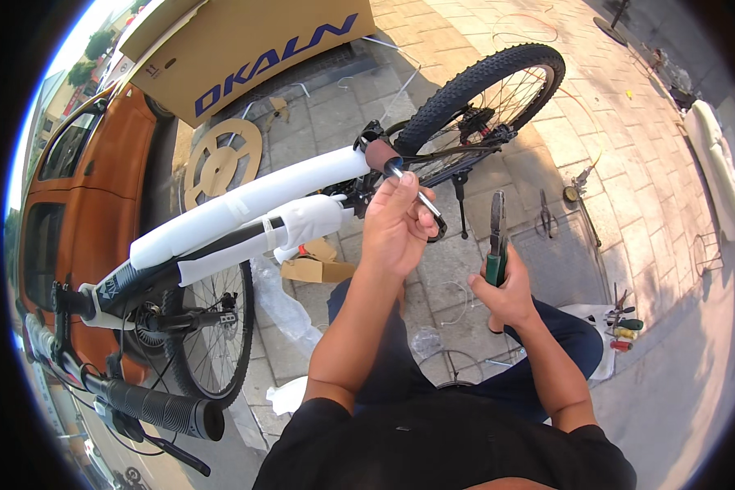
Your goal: The person assembles a bicycle by attaching the seat post and saddle. They use pliers to tighten a bolt on the seat post and then secure the saddle onto the post.
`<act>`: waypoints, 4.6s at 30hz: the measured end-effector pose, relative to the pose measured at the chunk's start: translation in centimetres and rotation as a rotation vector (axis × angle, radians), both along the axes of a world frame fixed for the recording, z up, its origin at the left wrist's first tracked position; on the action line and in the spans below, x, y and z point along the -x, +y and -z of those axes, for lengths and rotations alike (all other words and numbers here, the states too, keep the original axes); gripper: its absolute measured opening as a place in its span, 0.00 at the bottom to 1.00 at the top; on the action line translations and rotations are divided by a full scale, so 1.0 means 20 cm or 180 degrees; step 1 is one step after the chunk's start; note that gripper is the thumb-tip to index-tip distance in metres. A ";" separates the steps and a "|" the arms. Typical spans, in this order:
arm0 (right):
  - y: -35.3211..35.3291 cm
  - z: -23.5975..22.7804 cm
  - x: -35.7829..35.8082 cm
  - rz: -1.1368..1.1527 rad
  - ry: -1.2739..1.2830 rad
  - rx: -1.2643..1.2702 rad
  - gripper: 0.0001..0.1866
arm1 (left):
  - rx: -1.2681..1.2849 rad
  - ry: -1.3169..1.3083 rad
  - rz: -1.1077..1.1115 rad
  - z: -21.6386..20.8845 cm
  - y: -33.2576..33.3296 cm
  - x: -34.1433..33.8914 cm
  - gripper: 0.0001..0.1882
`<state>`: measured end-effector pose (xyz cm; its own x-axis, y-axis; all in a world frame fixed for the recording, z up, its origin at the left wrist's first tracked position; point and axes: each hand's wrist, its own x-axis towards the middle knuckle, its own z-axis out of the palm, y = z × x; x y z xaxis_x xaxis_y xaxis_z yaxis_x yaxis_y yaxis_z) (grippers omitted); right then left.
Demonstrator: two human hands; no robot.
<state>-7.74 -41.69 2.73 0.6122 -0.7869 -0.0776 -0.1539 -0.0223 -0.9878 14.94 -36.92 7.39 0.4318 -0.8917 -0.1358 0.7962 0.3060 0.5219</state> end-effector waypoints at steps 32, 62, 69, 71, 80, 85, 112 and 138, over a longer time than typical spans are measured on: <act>-0.02 -0.11 -0.26 -0.0378 -0.1079 0.2483 0.29 | 0.0223 -0.0041 0.0377 0.09 0.05 -0.12 0.10; 0.04 -0.12 -0.23 -0.0435 -0.1141 0.2523 0.27 | 0.0932 0.0240 0.0636 0.15 0.02 -0.14 0.13; 0.00 -0.11 -0.16 0.0036 -0.0547 0.1521 0.28 | 0.0028 -0.0118 0.0255 0.12 -0.14 -0.05 0.06; -0.02 -0.09 -0.15 0.0217 -0.0398 0.1344 0.25 | -0.0073 -0.0180 0.0154 0.11 -0.17 -0.03 0.07; -0.12 -0.07 -0.14 0.0532 -0.0487 0.0459 0.21 | 0.0060 -0.0390 -0.0113 0.11 -0.38 0.02 0.07; -0.19 -0.04 -0.17 0.0738 -0.0635 0.0270 0.19 | -0.0196 -0.0583 -0.0389 0.12 -0.48 0.03 0.08; -0.60 -0.07 -0.42 0.0180 -0.0837 -0.1071 0.16 | -0.0845 -0.0956 -0.0550 0.10 -0.59 -0.02 0.16; -0.59 0.00 -0.39 0.0287 -0.1881 -0.1280 0.16 | -0.0605 -0.0939 -0.0417 0.06 -0.57 -0.01 0.14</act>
